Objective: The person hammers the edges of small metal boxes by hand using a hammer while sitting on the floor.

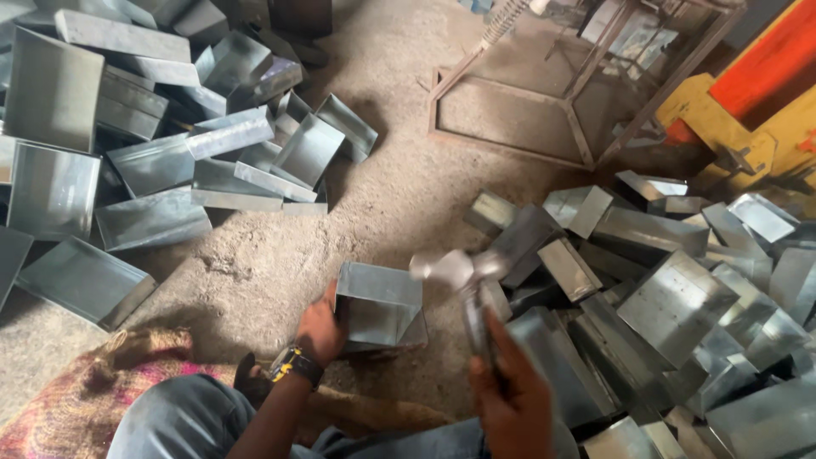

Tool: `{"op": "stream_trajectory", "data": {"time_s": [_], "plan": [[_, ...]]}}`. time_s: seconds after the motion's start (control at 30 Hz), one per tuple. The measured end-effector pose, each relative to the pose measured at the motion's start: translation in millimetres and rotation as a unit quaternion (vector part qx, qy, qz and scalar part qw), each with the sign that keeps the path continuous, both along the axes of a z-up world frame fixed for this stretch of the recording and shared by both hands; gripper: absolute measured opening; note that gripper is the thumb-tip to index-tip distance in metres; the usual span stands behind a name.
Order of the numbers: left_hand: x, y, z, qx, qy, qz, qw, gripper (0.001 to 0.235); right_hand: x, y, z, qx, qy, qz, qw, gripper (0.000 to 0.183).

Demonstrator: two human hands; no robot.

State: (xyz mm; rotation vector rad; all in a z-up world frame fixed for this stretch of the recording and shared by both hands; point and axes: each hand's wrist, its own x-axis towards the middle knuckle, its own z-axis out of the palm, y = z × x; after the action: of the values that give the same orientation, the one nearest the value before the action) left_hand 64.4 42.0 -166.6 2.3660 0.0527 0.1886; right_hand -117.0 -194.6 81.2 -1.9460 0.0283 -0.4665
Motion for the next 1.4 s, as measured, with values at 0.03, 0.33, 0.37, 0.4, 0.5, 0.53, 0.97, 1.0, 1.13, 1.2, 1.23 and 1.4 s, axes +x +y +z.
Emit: {"op": "stream_trajectory", "data": {"time_s": [0.03,0.33,0.37,0.4,0.5,0.53,0.97,1.0,1.13,1.2,1.23,1.4], "plan": [[3,0,3,-0.004,-0.030,-0.010,0.999,0.059,3,4,-6,-0.053,-0.028,0.021,0.998,0.057],[-2,-1,-9,0.033,-0.127,-0.016,0.991,0.061,-10,16,-4,0.058,0.118,-0.065,0.989,0.067],[-5,3,-4,-0.003,-0.120,-0.030,0.992,0.063,-6,17,-6,0.060,0.116,-0.064,0.989,0.067],[-8,4,0,-0.003,-0.120,-0.029,0.992,0.063,-2,17,-8,0.041,0.107,-0.049,0.992,0.063],[-2,1,4,-0.040,0.014,-0.001,0.999,0.055,-1,2,2,0.034,0.088,-0.046,0.994,0.058],[-4,0,1,-0.014,-0.006,-0.007,1.000,0.058,-7,1,5,0.053,0.085,-0.062,0.993,0.058],[-52,-31,58,-0.079,-0.013,0.021,0.997,0.039,24,21,1,-0.106,0.132,-0.083,0.982,0.059],[-55,-33,64,-0.082,-0.014,0.025,0.996,0.039,27,21,1,-0.132,0.120,-0.076,0.981,0.059],[-57,-43,75,-0.065,0.016,0.033,0.997,0.033,21,12,25,-0.090,0.175,-0.049,0.979,0.071],[-61,-44,73,-0.047,0.031,0.035,0.998,0.031,9,14,39,-0.015,0.141,-0.015,0.990,0.071],[-64,-45,73,-0.061,-0.033,0.050,0.996,0.029,5,17,43,0.062,0.102,0.017,0.993,0.070],[-63,-45,82,-0.079,-0.041,0.064,0.994,0.022,8,41,27,-0.106,0.008,0.004,0.994,0.065]]}}
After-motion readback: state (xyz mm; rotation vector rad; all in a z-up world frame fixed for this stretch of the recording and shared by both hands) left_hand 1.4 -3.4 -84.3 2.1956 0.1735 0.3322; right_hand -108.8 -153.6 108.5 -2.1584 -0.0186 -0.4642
